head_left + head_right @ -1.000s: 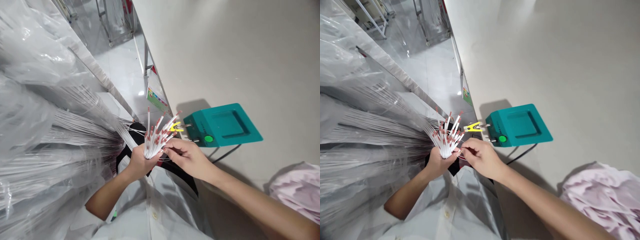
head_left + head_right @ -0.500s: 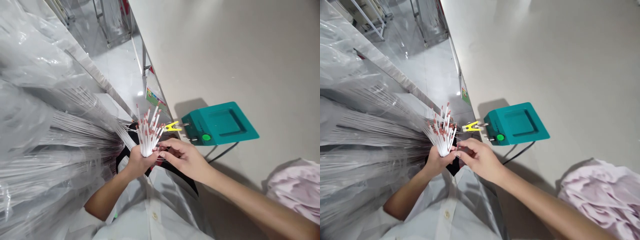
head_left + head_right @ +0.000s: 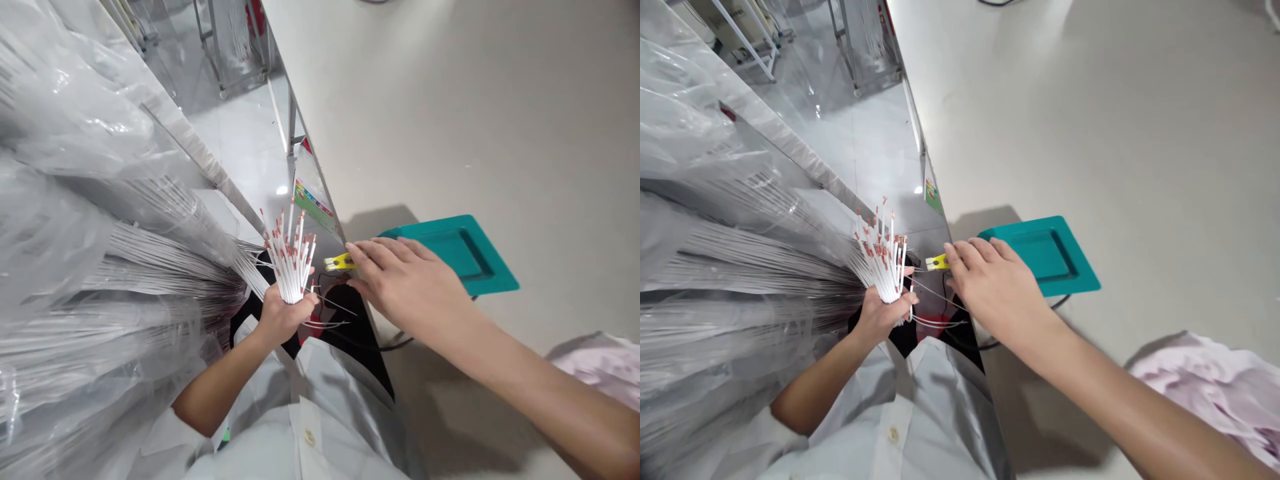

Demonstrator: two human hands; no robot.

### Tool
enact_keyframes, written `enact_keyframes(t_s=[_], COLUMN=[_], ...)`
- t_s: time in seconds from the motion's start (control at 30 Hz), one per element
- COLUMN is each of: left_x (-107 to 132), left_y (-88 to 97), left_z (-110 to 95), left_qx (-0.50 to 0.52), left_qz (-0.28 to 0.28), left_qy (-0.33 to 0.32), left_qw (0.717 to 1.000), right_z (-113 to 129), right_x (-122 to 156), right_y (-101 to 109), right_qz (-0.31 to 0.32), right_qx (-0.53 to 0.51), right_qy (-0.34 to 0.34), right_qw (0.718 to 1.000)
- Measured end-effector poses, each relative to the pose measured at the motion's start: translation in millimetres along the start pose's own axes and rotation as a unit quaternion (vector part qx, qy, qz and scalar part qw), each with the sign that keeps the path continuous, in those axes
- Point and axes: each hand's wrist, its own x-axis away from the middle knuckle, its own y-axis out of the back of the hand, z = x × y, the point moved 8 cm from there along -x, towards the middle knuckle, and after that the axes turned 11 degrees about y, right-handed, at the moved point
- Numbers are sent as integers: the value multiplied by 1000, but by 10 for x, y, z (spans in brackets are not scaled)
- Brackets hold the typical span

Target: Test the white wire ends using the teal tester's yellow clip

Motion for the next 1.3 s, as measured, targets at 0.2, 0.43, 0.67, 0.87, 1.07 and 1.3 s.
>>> enact_keyframes(t_s=[0.2, 0.43, 0.67, 0.87, 1.07, 1.3], left_x=[-126, -229, -300, -308, -267, -253], left_y=[-91, -132, -178, -186, -181, -152], left_z=[6, -16, 64, 38, -51, -81], left_qx=[34, 82, 108, 96, 76, 54], left_qz=[34, 22, -7, -29, -41, -43], left_qy=[16, 42, 49, 48, 51, 55], left_qw=[999, 995, 993, 994, 995, 996], right_z=[-165, -194, -222, -236, -208, -176], right_x=[-104, -145, -106, -109, -124, -93], right_y=[-134, -218, -231, -244, -232, -244], right_qz=[72, 84, 54, 64, 92, 94], right_qx=[-25, -17, -42, -53, -37, -23], right_qy=[32, 81, 83, 81, 59, 51], right_qw=[997, 993, 994, 993, 993, 994])
